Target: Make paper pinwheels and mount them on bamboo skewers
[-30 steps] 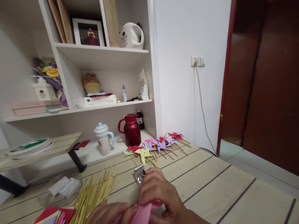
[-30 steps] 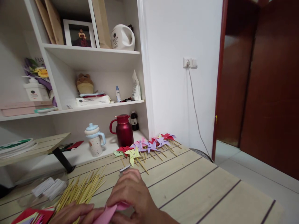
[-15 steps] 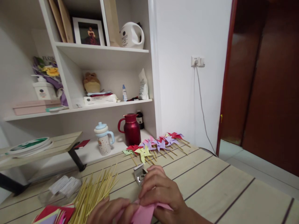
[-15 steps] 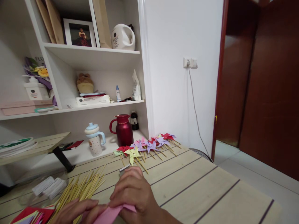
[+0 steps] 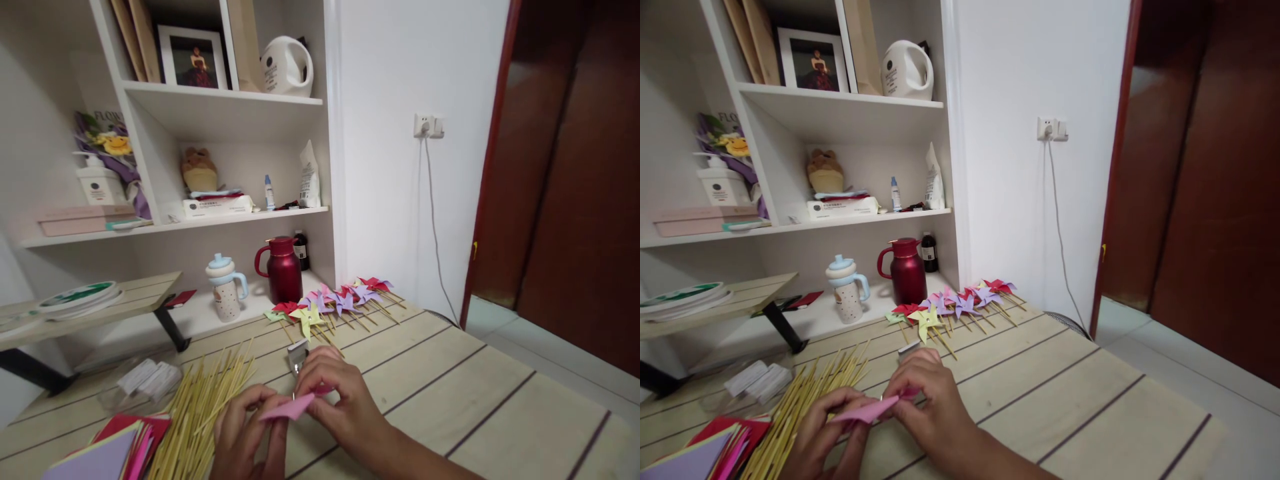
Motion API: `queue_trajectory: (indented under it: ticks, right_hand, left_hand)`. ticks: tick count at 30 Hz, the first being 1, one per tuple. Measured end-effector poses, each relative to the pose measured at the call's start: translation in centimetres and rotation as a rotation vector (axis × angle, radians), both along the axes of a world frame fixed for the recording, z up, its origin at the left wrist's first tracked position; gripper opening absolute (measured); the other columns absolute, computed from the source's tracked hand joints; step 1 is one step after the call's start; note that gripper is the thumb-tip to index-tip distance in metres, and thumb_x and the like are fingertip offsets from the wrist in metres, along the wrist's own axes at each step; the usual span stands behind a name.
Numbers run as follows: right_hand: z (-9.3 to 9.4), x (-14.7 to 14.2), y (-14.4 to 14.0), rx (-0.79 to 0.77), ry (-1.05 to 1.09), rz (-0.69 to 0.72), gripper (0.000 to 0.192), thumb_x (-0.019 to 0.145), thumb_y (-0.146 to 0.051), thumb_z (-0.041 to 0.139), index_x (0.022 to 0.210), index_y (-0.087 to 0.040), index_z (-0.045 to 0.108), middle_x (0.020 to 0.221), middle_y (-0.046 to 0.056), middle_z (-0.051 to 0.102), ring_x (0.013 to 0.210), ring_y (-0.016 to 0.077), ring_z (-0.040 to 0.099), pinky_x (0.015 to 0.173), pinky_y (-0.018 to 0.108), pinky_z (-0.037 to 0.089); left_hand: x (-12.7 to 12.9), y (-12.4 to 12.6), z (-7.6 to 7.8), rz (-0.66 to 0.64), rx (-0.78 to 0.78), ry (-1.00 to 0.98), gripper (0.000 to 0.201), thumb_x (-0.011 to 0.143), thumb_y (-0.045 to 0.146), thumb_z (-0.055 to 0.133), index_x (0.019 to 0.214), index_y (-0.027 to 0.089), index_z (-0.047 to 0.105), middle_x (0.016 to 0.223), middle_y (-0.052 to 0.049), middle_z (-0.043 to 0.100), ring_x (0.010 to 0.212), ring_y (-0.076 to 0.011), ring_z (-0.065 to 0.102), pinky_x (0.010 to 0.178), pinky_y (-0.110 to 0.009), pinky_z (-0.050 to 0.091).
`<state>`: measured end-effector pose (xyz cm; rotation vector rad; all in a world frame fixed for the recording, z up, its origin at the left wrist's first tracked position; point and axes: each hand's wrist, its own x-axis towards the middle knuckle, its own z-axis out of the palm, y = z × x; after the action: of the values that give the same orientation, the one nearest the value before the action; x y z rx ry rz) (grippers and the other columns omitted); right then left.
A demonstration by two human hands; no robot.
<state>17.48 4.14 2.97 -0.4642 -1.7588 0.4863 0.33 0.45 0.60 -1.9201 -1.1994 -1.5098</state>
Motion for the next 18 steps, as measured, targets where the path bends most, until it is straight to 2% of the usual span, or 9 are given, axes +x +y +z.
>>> queue_trajectory:
  ticks: [2,4,8,13,18]
  right_hand:
    - [-0.1,-0.2,0.0,-0.106,0.016,0.013,0.016,0.083,-0.03,0.074,0.072,-0.02,0.068,0.072,0.003,0.068,0.078,0.0193,0.06,0.077,0.035,0.046]
    - [-0.1,-0.3,0.0,-0.206,0.045,0.035,0.021,0.079,-0.035,0.078,0.07,-0.019,0.067,0.075,0.004,0.067,0.079,0.0202,0.06,0.076,0.034,0.046]
    - [0.0,-0.3,0.0,-0.335,0.094,0.082,0.028,0.071,-0.036,0.083,0.067,-0.018,0.062,0.079,0.003,0.064,0.08,0.0204,0.06,0.074,0.032,0.046]
    - [0.3,-0.2,0.0,-0.299,0.012,0.078,0.021,0.073,-0.036,0.082,0.072,-0.019,0.07,0.081,0.001,0.062,0.083,0.0193,0.056,0.077,0.03,0.043]
    - [0.7,0.1,-0.1,-0.217,-0.039,0.032,0.024,0.072,-0.04,0.082,0.076,-0.019,0.07,0.08,0.0,0.061,0.084,0.0192,0.055,0.077,0.029,0.041]
  left_hand:
    - [-0.1,-0.1,0.3,0.003,-0.074,-0.012,0.01,0.082,0.025,0.065,0.086,0.031,0.072,0.087,0.005,0.068,0.079,-0.0089,0.068,0.072,-0.017,0.049]
    - [0.1,-0.2,0.6,-0.01,-0.129,-0.108,0.006,0.079,0.026,0.068,0.082,0.027,0.073,0.084,0.003,0.069,0.077,-0.009,0.07,0.069,-0.013,0.051]
    - [1.2,-0.4,1.4,-0.036,-0.179,-0.368,0.012,0.075,0.033,0.068,0.071,0.023,0.076,0.075,-0.001,0.071,0.071,-0.0126,0.071,0.066,-0.015,0.054]
    - [1.9,-0.9,2.3,-0.074,-0.268,-0.505,0.017,0.068,0.039,0.071,0.063,0.023,0.076,0.071,-0.003,0.071,0.067,-0.0155,0.069,0.064,-0.019,0.055]
    - [0.9,-0.7,1.5,-0.02,-0.344,-0.516,0.022,0.068,0.046,0.07,0.065,0.025,0.077,0.075,-0.003,0.071,0.071,-0.0177,0.069,0.07,-0.024,0.056]
